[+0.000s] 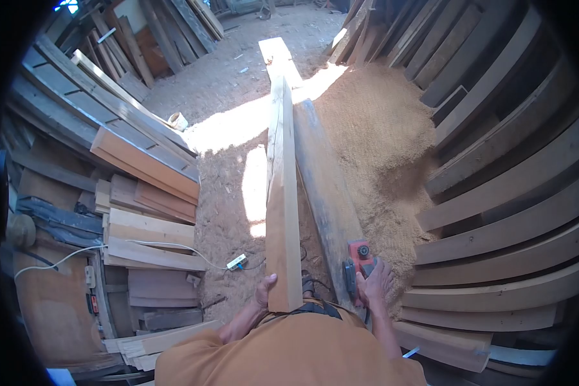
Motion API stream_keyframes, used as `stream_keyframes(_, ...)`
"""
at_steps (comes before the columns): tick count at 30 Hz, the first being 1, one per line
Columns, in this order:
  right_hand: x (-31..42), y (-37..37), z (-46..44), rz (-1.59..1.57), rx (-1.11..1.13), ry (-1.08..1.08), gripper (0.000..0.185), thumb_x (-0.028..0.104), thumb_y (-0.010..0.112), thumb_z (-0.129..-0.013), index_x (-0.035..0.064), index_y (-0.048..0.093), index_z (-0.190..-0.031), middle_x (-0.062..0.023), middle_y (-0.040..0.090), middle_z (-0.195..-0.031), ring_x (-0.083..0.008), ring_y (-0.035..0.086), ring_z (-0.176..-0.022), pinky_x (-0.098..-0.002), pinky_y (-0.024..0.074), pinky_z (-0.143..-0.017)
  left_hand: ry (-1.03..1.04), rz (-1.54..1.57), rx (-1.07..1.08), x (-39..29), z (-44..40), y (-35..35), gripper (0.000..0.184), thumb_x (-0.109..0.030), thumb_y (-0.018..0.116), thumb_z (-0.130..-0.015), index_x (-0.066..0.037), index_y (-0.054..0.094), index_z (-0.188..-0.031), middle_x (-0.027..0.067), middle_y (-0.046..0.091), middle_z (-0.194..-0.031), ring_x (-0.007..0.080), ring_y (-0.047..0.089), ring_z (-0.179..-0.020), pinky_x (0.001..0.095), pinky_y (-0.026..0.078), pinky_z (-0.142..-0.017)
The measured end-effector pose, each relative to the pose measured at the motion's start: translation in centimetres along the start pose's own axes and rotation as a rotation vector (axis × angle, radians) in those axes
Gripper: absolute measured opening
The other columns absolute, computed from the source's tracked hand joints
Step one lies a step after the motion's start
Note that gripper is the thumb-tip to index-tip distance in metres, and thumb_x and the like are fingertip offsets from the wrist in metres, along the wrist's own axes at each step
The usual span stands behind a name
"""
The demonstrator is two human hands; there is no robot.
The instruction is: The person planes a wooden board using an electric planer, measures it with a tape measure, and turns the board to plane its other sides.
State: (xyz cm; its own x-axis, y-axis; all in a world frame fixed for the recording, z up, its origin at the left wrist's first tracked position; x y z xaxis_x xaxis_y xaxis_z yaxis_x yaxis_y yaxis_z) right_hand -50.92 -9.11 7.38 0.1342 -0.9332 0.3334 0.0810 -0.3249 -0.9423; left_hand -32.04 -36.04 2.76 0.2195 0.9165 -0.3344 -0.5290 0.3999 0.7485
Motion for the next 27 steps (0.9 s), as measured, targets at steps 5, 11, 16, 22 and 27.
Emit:
stream_keyframes(5, 5.7, 0.2, -0.1, -0.403, 0.419, -0.170, 0.077, 0.039, 0.075, -0.083, 0.0001, 0.047, -0.143, -0.0245, 0.060, -0.124, -0.0403, 0.059, -0.116, -0.0479, 0.0450, -0.103, -0.017, -0.053, 0.108, 0.8, -1.2, -0.5, 0.065, -0.042, 0.061, -0.089, -0.002, 0.050, -0.139, 0.0171, 0.065, -0.120, 0.0307, 0.068, -0.106, 0.0460, 0.057, -0.093)
stream_keyframes(11, 10.7, 7.4, 4.2, -0.945, 1.033, 0.072, 0.089, 0.049, 0.067, -0.095, 0.0046, 0.024, -0.158, -0.0216, 0.044, -0.151, -0.0343, 0.049, -0.137, -0.0484, 0.0435, -0.109, -0.026, -0.083, 0.114, 1.5, -1.9, -0.5, 0.071, -0.042, 0.061, -0.089, -0.001, 0.044, -0.145, 0.0210, 0.062, -0.127, 0.0347, 0.066, -0.111, 0.0477, 0.056, -0.097)
stream_keyframes(16, 13.0, 6.0, 5.8, -1.190, 1.210, 0.174, 0.088, 0.043, 0.061, -0.101, 0.0092, 0.007, -0.162, -0.0172, 0.035, -0.156, -0.0318, 0.047, -0.138, -0.0467, 0.0474, -0.105, 0.039, -0.176, 0.046, 0.6, -0.8, 2.3, 0.069, -0.042, 0.059, -0.094, -0.002, 0.042, -0.147, 0.0187, 0.062, -0.127, 0.0298, 0.067, -0.111, 0.0457, 0.056, -0.097)
stream_keyframes(22, 11.5, 7.5, 5.1, -1.318, 1.132, 0.124, 0.082, 0.038, 0.056, -0.103, 0.0087, 0.008, -0.163, -0.0158, 0.038, -0.154, -0.0275, 0.047, -0.137, -0.0453, 0.0486, -0.104, -0.069, -0.272, 0.060, 2.9, -2.9, 1.9, 0.069, -0.047, 0.059, -0.095, -0.004, 0.042, -0.147, 0.0166, 0.060, -0.131, 0.0278, 0.064, -0.116, 0.0443, 0.054, -0.101)
stream_keyframes(27, 8.1, 9.1, 4.4, -1.322, 0.986, 0.136, 0.069, 0.032, 0.051, -0.103, 0.0030, 0.023, -0.159, -0.0142, 0.046, -0.150, -0.0246, 0.050, -0.135, -0.0406, 0.0472, -0.107, -0.107, -0.345, 0.057, 5.5, -6.0, 1.2, 0.067, -0.048, 0.059, -0.097, -0.004, 0.044, -0.145, 0.0143, 0.060, -0.132, 0.0261, 0.063, -0.118, 0.0436, 0.051, -0.104)
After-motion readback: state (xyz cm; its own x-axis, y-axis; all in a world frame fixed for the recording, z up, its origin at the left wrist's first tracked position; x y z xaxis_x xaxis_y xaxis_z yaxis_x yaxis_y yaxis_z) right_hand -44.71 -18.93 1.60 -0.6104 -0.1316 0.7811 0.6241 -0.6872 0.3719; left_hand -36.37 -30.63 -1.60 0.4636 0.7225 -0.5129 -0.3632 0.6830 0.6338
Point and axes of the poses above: each hand's wrist, its own z-axis away from the middle knuckle, its own y-axis out of the palm, x = y × z, the point moved 5 cm from there along -z, towards the middle knuckle
